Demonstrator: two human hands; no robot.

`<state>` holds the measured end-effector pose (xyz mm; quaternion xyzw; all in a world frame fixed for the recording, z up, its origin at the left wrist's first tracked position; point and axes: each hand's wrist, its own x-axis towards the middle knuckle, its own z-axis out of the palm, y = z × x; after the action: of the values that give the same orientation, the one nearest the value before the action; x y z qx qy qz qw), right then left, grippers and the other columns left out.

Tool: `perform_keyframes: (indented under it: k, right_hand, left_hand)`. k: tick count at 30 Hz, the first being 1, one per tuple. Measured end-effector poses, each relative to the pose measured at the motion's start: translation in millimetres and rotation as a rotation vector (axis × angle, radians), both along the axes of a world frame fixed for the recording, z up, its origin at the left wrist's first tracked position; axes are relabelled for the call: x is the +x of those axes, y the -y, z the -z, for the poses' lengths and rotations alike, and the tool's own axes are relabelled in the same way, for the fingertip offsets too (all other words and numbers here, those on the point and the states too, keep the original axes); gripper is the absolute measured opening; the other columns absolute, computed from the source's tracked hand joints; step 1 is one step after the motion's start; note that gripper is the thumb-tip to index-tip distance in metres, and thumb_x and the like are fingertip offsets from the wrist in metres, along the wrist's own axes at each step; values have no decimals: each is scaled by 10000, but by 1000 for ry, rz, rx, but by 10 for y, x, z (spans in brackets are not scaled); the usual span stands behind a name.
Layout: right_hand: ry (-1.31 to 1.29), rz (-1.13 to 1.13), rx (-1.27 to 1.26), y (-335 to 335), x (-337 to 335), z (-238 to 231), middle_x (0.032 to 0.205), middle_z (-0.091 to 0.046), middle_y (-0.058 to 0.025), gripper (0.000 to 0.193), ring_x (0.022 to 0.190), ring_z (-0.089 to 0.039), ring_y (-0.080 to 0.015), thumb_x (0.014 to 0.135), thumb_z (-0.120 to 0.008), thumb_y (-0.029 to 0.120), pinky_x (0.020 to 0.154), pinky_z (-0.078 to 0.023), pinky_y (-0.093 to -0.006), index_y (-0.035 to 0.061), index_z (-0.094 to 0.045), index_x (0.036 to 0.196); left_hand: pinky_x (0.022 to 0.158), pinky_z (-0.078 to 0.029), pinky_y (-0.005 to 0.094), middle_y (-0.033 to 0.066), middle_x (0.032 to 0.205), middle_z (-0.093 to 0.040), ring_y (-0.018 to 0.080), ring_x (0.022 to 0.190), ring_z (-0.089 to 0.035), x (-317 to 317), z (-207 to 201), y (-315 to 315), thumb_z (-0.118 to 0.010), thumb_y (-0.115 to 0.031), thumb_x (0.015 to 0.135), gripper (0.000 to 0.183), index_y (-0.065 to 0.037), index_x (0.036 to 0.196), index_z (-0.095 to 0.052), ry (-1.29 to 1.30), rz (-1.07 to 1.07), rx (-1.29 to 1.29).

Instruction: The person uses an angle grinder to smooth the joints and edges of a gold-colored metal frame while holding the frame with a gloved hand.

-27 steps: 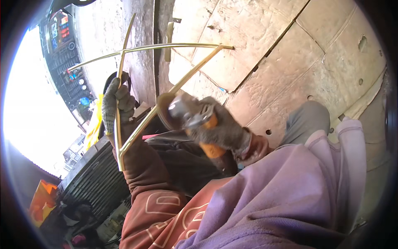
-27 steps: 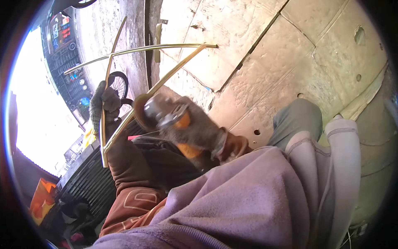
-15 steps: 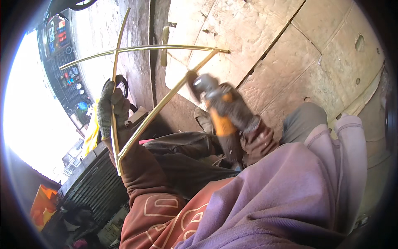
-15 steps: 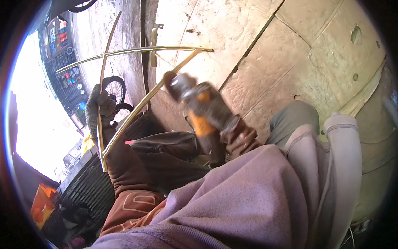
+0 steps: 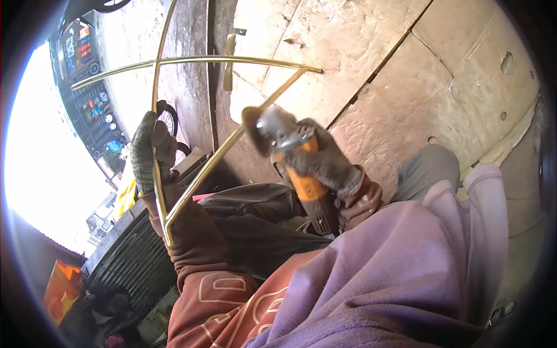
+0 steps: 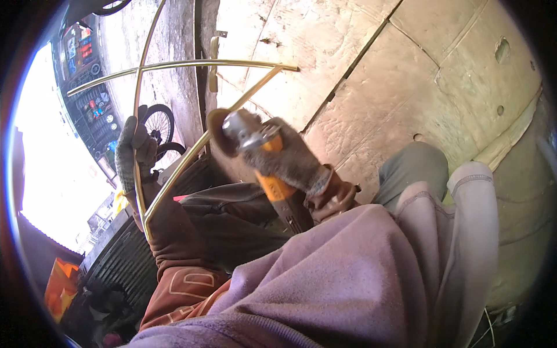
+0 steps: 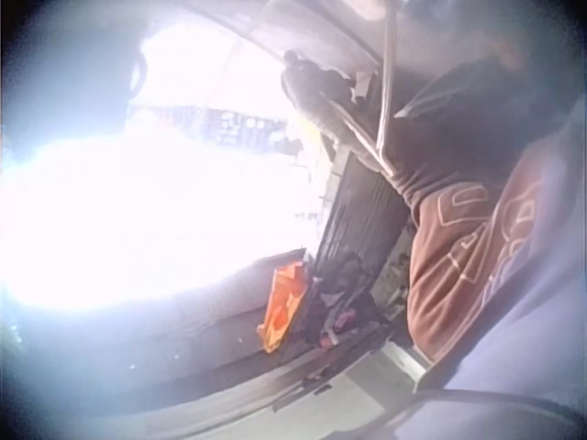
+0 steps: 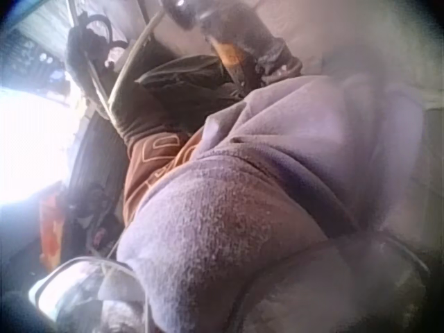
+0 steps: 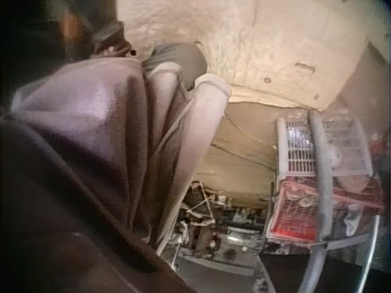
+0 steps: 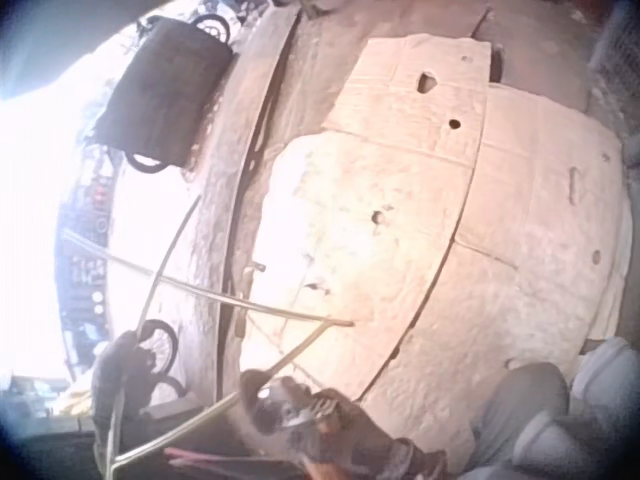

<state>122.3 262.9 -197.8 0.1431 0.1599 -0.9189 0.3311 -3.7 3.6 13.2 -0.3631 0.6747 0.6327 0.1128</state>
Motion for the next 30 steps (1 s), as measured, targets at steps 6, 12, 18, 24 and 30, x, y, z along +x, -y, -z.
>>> perform_keyframes:
  k: [6, 12, 18, 24, 30]
  right_hand:
    - [119, 18, 137, -137, -49, 230, 961, -685, -108, 380, 829, -710, -203, 873, -792, 94, 653, -617, -319, 59, -548, 1162]
    - [114, 56, 46, -140, -176, 262, 955, -677, -106, 398, 790, -708, -218, 866, -800, 103, 660, -624, -341, 81, -555, 1179]
    - [256, -18, 75, -327, -223, 667, 828, -671, -114, 307, 593, -685, -252, 933, -737, 239, 497, -603, -388, 72, -590, 1145]
    - [46, 80, 85, -121, -91, 196, 982, -679, -79, 377, 751, -700, -213, 875, -795, 180, 589, -630, -370, 75, -579, 1165]
    - [94, 35, -50, -299, -125, 485, 983, -676, -104, 389, 800, -699, -196, 911, -767, 227, 666, -627, -358, 65, -558, 1197]
  left_hand:
    - [347, -305, 257, -21, 537, -437, 100, 354, -360, -81, 81, -55, -487, -253, 1075, 284, 4, 1084, -607, 17, -4, -13]
    - [345, -305, 251, -27, 543, -437, 94, 361, -363, -73, 82, -4, -500, -253, 1068, 268, -8, 1096, -605, 11, -21, -19]
    - [344, -305, 244, -33, 549, -437, 88, 367, -365, -234, 213, -22, -512, -253, 1062, 254, -20, 1107, -603, 23, 21, 17]
    - [342, -305, 238, -39, 555, -437, 81, 374, -368, -112, 127, -9, -524, -253, 1055, 242, -31, 1118, -600, 24, -10, 12]
    - [341, -305, 231, -45, 562, -436, 75, 380, -370, 14, 18, 13, -536, -253, 1049, 232, -43, 1129, -598, 43, -20, 11]
